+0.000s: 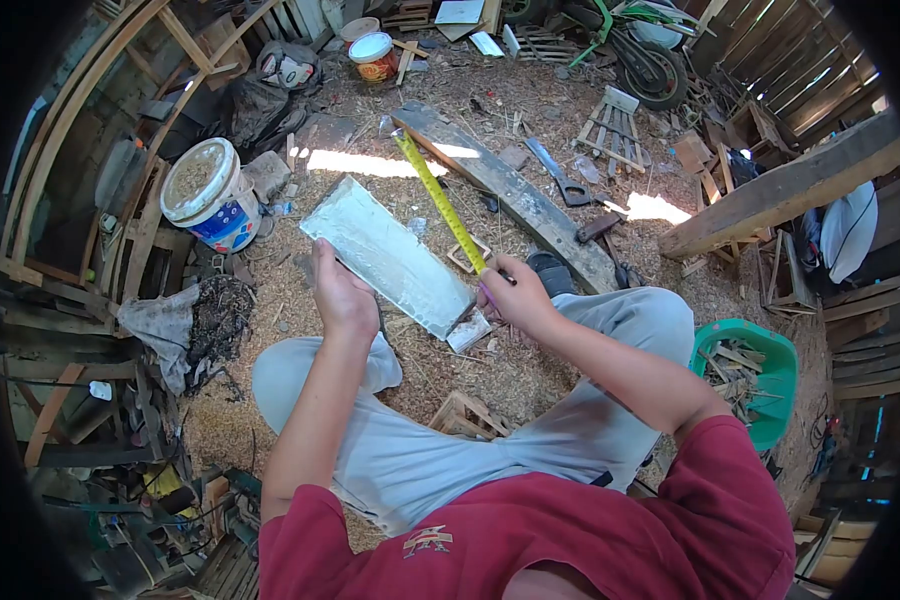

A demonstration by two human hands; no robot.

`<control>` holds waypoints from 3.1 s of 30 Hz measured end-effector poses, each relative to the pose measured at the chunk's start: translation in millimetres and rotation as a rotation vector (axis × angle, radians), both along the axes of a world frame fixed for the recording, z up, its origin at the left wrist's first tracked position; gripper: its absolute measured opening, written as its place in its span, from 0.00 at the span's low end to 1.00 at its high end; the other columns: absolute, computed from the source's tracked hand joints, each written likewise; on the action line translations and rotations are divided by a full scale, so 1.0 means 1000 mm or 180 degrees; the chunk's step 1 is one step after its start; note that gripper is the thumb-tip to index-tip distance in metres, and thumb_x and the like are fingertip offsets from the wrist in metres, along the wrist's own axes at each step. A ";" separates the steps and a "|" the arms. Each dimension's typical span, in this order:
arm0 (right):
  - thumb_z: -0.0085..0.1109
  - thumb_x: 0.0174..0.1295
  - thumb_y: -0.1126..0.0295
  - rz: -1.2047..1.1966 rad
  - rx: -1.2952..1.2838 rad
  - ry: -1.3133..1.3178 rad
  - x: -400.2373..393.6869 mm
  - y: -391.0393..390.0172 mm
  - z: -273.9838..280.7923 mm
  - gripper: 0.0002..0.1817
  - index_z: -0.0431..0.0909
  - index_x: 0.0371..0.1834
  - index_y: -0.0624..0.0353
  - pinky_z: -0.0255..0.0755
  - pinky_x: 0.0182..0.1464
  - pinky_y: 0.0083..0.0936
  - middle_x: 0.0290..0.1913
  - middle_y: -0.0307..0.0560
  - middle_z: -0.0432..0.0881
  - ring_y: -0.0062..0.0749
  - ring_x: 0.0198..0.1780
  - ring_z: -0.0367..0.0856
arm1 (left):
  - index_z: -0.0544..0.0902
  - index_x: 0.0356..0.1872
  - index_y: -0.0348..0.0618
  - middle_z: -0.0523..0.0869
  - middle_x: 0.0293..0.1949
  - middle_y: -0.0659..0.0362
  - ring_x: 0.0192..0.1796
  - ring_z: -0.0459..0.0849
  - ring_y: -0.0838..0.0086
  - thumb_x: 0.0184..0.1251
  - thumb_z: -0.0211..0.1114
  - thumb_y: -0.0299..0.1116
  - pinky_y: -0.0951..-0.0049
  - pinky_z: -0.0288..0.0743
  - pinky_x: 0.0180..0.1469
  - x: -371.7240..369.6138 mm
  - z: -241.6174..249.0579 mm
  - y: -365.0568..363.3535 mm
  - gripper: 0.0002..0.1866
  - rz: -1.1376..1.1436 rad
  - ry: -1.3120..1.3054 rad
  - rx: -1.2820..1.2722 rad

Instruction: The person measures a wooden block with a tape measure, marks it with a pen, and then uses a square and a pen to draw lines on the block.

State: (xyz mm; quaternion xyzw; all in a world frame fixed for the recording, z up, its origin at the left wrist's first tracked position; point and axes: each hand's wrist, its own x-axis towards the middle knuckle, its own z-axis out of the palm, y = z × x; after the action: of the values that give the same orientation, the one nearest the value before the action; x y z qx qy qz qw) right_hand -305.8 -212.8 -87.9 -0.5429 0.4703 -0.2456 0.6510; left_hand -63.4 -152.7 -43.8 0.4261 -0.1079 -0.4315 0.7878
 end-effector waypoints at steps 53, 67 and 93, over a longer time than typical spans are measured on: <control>0.56 0.76 0.76 -0.0757 -0.2178 -0.1860 0.061 -0.021 0.090 0.06 0.67 0.45 0.61 0.75 0.24 0.15 0.39 0.52 0.85 0.17 0.27 0.82 | 0.54 0.80 0.47 0.73 0.67 0.54 0.65 0.79 0.72 0.90 0.42 0.40 0.68 0.80 0.64 -0.067 0.021 0.008 0.24 -0.0774 -0.2145 0.0009; 0.57 0.77 0.74 -0.0680 -0.2138 -0.1803 0.065 -0.019 0.084 0.07 0.68 0.45 0.61 0.73 0.24 0.16 0.39 0.52 0.85 0.17 0.27 0.81 | 0.52 0.81 0.49 0.71 0.69 0.53 0.67 0.77 0.71 0.90 0.41 0.40 0.66 0.80 0.65 -0.062 0.019 0.012 0.25 -0.0790 -0.2050 0.0034; 0.56 0.78 0.73 -0.0636 -0.2134 -0.2019 0.069 -0.018 0.083 0.07 0.66 0.45 0.61 0.74 0.24 0.18 0.38 0.53 0.85 0.16 0.25 0.80 | 0.51 0.82 0.48 0.71 0.70 0.52 0.68 0.77 0.71 0.91 0.41 0.39 0.66 0.77 0.66 -0.061 0.017 0.013 0.26 -0.0726 -0.2138 0.0006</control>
State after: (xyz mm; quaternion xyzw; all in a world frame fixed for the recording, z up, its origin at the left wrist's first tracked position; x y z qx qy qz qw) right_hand -237.1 -230.9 -4.7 -0.5734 0.1929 -0.5990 0.5245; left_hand -124.4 -139.8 -27.3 0.5301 -0.4074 -0.3526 0.6548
